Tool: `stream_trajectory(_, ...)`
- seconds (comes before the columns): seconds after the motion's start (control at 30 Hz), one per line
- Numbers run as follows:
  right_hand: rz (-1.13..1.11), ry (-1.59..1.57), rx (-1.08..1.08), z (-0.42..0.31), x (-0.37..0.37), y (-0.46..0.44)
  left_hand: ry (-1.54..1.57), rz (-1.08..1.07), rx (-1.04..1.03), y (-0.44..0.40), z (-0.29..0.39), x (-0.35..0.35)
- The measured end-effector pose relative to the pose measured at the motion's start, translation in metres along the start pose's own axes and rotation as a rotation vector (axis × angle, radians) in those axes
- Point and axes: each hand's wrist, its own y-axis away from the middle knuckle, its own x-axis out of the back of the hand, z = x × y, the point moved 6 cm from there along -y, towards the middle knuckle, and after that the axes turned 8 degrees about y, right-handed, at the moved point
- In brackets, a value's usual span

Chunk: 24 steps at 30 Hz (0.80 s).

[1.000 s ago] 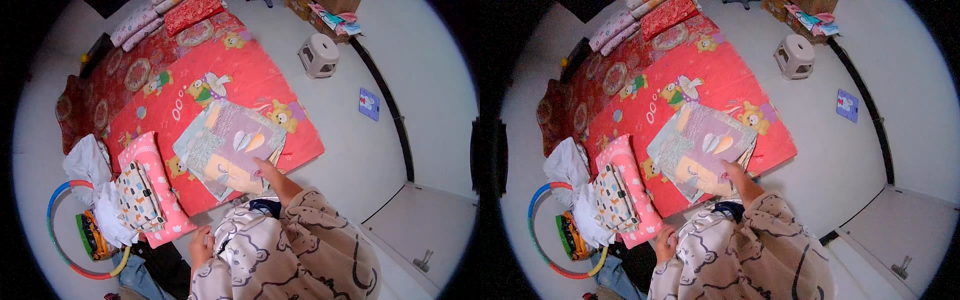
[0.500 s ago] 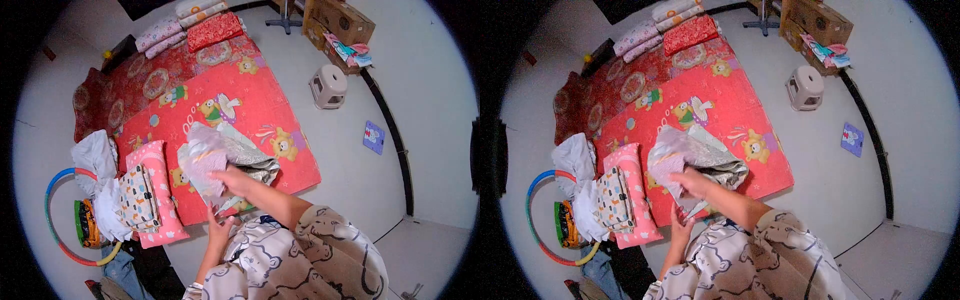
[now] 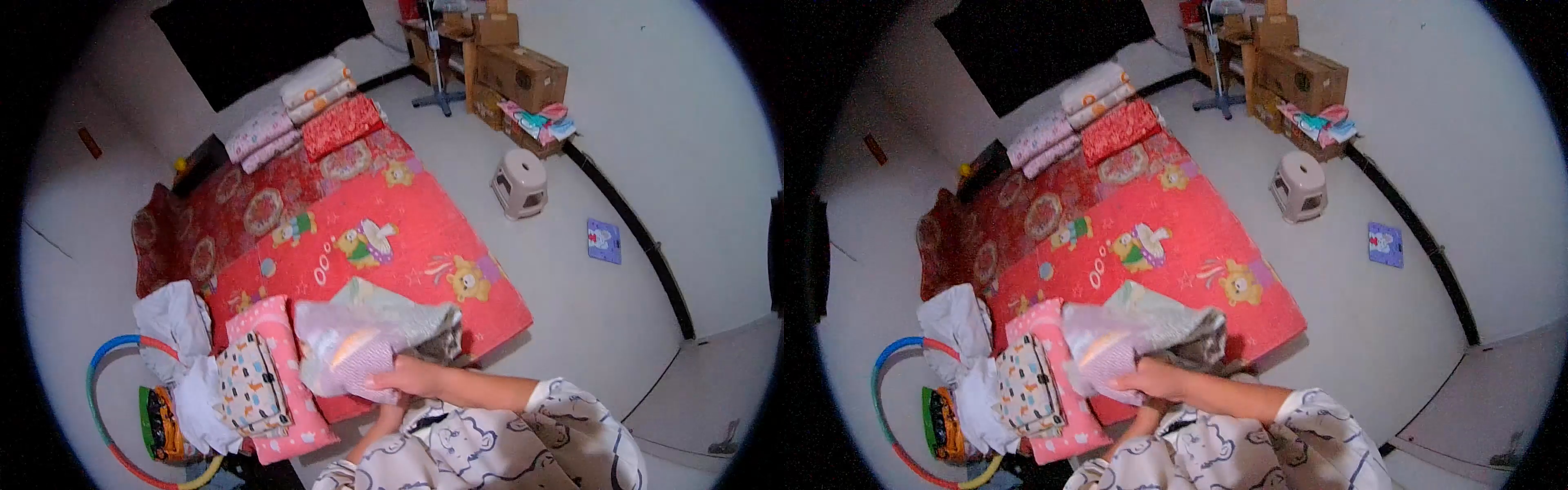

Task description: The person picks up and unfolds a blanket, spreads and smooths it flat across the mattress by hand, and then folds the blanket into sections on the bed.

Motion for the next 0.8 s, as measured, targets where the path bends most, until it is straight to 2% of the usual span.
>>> stream_trajectory(0.1, 0.108, 0.086, 0.105, 0.006, 0.008, -0.003, 0.009, 0.023, -0.043, -0.003, -0.010, 0.010)
stream_trajectory(0.17, 0.128, 0.073, 0.140, 0.007, 0.016, -0.009, -0.262, 0.141, -0.160, -0.005, -0.009, 0.016)
stream_trajectory(0.2, 0.151, 0.053, 0.174, 0.004, 0.019, -0.013, -0.641, 0.311, -0.252, 0.005, 0.036, 0.010)
stream_trajectory(0.27, 0.153, -0.009, 0.149, -0.002, 0.013, -0.016, -0.652, 0.355, -0.299, 0.014, 0.071, 0.001)
stream_trajectory(0.33, 0.160, -0.041, 0.213, -0.018, -0.001, -0.015, -0.442, 0.379, -0.349, 0.022, 0.090, -0.001)
stream_trajectory(0.37, 0.150, -0.040, 0.191, -0.024, -0.007, -0.013, -0.554, 0.326, -0.274, 0.016, 0.057, 0.009)
stream_trajectory(0.4, 0.137, -0.030, 0.208, -0.034, -0.014, -0.015, -0.379, 0.348, -0.252, 0.019, 0.080, 0.006)
stream_trajectory(0.47, 0.108, -0.010, 0.240, -0.057, -0.021, -0.022, -0.582, 0.243, -0.184, 0.009, 0.045, 0.017)
stream_trajectory(0.5, 0.132, -0.010, 0.324, -0.073, -0.021, -0.022, -0.650, 0.211, -0.165, 0.006, 0.034, 0.021)
stream_trajectory(0.57, 0.212, -0.050, 0.471, -0.101, -0.015, -0.028, -0.252, 0.222, -0.075, 0.011, 0.032, 0.026)
stream_trajectory(0.6, 0.269, -0.091, 0.534, -0.115, -0.009, -0.032, -0.250, 0.233, -0.082, 0.012, 0.042, 0.026)
stream_trajectory(0.67, 0.364, -0.078, 0.575, -0.128, 0.011, -0.043, 0.221, 0.266, -0.213, 0.019, 0.077, 0.026)
stream_trajectory(0.7, 0.422, -0.096, 0.639, -0.137, 0.019, -0.047, 0.440, 0.265, -0.084, 0.023, 0.082, 0.028)
stream_trajectory(0.73, 0.416, -0.140, 0.652, -0.139, 0.031, -0.055, 0.443, 0.280, -0.090, 0.025, 0.089, 0.035)
stream_trajectory(0.8, 0.468, -0.136, 0.580, -0.133, 0.064, -0.073, 0.684, 0.248, -0.142, 0.027, 0.102, 0.044)
